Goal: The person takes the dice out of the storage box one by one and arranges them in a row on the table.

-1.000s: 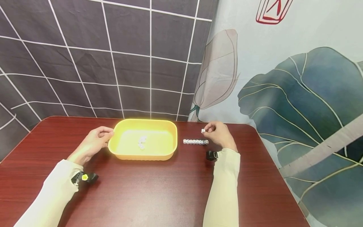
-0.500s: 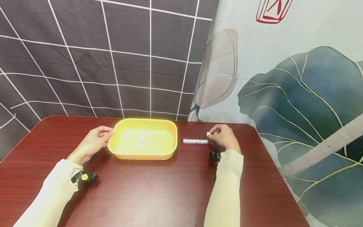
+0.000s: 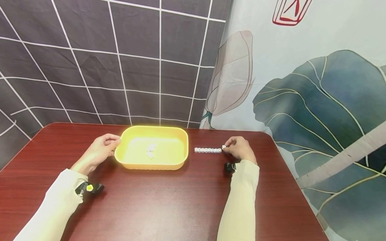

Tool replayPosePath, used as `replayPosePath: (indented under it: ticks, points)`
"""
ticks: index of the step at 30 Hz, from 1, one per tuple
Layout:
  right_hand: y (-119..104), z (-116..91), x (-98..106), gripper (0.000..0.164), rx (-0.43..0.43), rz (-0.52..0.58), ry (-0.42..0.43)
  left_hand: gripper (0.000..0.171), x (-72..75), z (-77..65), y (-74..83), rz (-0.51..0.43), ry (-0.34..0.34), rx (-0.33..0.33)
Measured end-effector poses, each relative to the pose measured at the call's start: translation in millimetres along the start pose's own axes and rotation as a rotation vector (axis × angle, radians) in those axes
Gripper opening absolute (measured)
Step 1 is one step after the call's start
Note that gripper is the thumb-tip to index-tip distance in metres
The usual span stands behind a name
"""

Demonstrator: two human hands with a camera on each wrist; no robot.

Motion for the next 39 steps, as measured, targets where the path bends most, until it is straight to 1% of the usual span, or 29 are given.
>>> replayPosePath:
  ticks: [5, 11, 24, 31, 39]
  points:
    - [2, 0, -4, 0.013, -0.024, 0.000, -0.031, 0.039, -0.1, 0.0, -0.4, -0.003, 0.000, 0.000]
    - [5, 3, -9, 0.014, -0.033, 0.008, -0.060, 0.038, 0.2, 0.1, -0.1, -0.008, -0.004, -0.001]
    - [7, 9, -13, 0.012, -0.013, -0.011, -0.049, 0.038, 0.3, 0.5, -0.7, -0.009, -0.002, 0.000]
    - [2, 4, -7, 0.018, -0.016, 0.024, -0.039, 0.038, 0.2, 0.8, -1.6, -0.012, -0.003, -0.003]
    - [-6, 1, 1, 0.015, 0.023, 0.033, -0.013, 0.039, 0.8, 1.0, -1.9, -0.010, -0.004, -0.004]
Point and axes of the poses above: each hand's wrist, its own z-axis towards the middle knuckle, its own x-axis out of the back of the hand, y = z × x, the point moved 3 cm from there along z, towards the middle knuckle, and after that the axes turned 11 degrees about -z, right-handed, at the moved point
